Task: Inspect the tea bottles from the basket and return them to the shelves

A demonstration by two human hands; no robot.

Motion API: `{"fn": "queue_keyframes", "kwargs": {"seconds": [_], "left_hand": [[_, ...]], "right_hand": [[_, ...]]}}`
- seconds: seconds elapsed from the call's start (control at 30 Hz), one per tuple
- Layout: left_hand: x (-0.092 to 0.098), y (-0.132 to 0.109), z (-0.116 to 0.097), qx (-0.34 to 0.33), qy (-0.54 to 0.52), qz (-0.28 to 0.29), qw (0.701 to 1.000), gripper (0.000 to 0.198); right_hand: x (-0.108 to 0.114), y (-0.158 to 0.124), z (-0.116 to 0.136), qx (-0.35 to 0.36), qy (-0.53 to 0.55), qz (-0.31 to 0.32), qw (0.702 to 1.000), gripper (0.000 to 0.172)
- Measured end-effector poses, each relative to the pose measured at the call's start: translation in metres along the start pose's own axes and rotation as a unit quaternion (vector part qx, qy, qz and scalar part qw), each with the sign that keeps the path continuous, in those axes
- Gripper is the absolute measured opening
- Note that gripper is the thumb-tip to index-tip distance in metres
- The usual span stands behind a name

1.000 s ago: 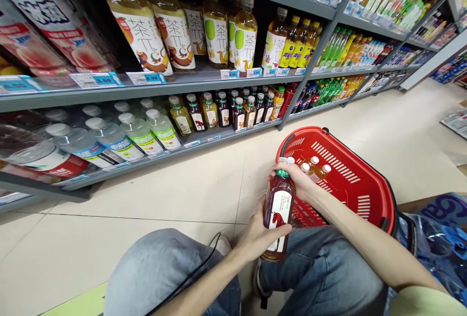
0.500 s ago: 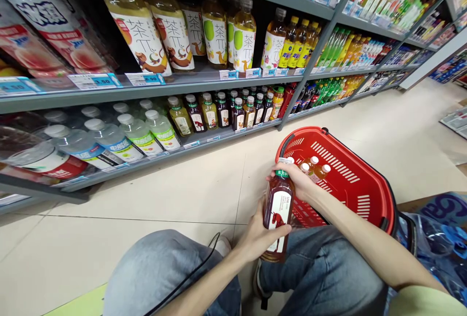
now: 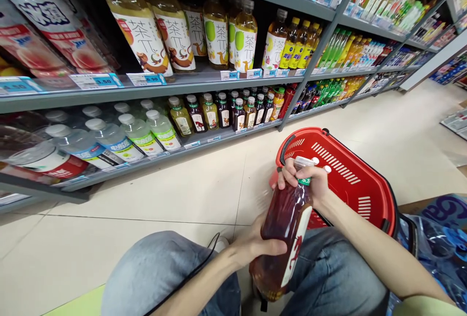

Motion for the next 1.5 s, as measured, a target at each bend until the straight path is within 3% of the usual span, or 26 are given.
{"fn": "queue_keyframes", "kwargs": {"seconds": [0.1, 0.17, 0.27, 0.4, 0.6, 0.87, 1.5], "left_hand": [[-0.001, -0.004, -0.001, -0.009, -0.012, -0.004, 1.0, 0.083], [0.001, -0.005, 0.005, -0.021, -0.013, -0.028, 0.999, 0.075], [0.009, -0.003, 0.022, -0.023, -0.063, -0.099, 0.993, 0.061], [0.025, 0.001, 0.047, -0.024, -0.105, -0.217, 0.97, 0.058], [0.029, 0.005, 0.062, 0.014, -0.12, -0.277, 0.953, 0.056], [0.027, 0.003, 0.063, 0.144, -0.175, -0.342, 0.912, 0.039], [0.028, 0.003, 0.06, 0.144, -0.158, -0.363, 0.907, 0.04]], "right_hand": [[-0.009, -0.007, 0.005, 0.016, -0.013, 0.002, 1.0, 0.007], [-0.01, -0.007, 0.003, 0.001, -0.059, -0.049, 0.997, 0.009], [-0.006, -0.004, -0.007, -0.051, -0.162, -0.155, 0.973, 0.017], [0.003, 0.006, -0.032, -0.113, -0.211, -0.197, 0.951, 0.032], [0.025, 0.018, -0.066, -0.17, -0.156, -0.198, 0.953, 0.021], [0.045, 0.026, -0.097, -0.234, -0.159, -0.188, 0.94, 0.015], [0.045, 0.031, -0.094, -0.243, -0.159, -0.15, 0.945, 0.011]]}}
Point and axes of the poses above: each hand's wrist, its own y-axis towards the middle knuckle, its own x-axis out of the back of the hand, z = x × y, the point moved 3 cm from there along y, towards the middle knuckle, and after that the axes turned 14 degrees about -y, right-handed, at the moved point
